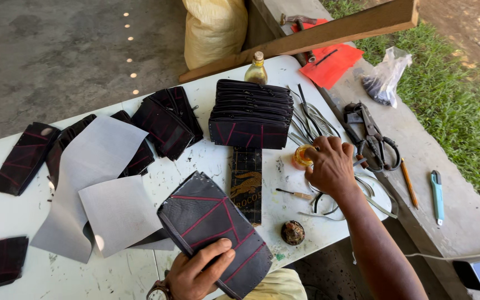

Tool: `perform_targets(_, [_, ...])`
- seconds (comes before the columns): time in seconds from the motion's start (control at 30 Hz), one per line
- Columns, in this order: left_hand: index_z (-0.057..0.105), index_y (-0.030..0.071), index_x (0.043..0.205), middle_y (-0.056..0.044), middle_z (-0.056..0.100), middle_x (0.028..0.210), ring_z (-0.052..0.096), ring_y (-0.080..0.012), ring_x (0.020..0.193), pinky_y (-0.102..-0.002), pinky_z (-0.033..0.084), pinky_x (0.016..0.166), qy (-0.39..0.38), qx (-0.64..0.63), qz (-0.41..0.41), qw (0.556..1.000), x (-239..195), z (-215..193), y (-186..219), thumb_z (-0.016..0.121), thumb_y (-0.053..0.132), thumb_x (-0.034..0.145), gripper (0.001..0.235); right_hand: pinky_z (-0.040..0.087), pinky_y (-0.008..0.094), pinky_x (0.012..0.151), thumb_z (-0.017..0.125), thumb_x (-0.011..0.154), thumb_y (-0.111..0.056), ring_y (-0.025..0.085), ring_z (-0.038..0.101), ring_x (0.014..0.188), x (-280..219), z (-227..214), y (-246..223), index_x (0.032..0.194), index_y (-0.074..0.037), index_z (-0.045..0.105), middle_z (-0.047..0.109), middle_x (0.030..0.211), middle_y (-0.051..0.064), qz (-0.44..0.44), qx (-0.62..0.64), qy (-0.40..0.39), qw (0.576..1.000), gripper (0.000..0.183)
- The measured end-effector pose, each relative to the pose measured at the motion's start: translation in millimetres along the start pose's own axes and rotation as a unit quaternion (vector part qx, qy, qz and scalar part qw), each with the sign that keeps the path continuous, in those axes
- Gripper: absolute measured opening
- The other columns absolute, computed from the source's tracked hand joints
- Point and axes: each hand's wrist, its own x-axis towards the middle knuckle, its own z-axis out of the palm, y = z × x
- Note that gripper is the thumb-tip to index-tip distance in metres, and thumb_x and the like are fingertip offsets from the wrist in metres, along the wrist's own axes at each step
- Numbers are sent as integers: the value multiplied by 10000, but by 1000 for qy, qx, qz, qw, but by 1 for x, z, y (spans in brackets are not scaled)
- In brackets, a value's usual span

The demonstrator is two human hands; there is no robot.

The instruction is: The person applies a finish to the edges of a black leather wallet using a small brush. They repeatedly dip the brush into a small container of finish and rub it along the wallet's edges, then inspect the wallet and place it on a stack of similar wallets.

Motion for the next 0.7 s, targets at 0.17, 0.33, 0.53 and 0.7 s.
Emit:
perform_targets(0.17, [748,87,1128,-94,689,1262,732,-254,1048,-392,612,890,5,-1,65,998,10,1,-7,789,130,893,242,346,464,982,764,774,-308,254,490,1197,5,20,11,1038,-228,784,596,1220,28,-5,-15,-7,1000,277])
perform_targets(0.33, [751,64,1121,-95,702,1255,731,-225,1009,-349,602,814,-21,-10,74,997,16,-4,-9,782,117,887,242,341,491,1008,792,720,-316,271,489,1222,1,-1,6,1015,-157,761,614,1238,45,-27,63,43,997,336])
perform_targets(0.53, [707,72,1172,-84,715,1251,749,-160,1019,-314,536,744,-18,-22,73,997,18,0,-10,785,148,898,296,261,608,1280,573,924,-597,395,342,1533,-47,-35,-46,1402,-23,621,368,1610,243,-214,729,-65,647,748])
perform_targets(0.7, [702,91,1160,-56,736,1238,757,-119,1003,-283,470,680,-21,-19,64,998,20,6,-5,789,165,903,281,173,615,1326,572,935,-580,416,210,1635,-53,-47,-76,1471,3,600,257,1721,269,-224,738,-106,628,793])
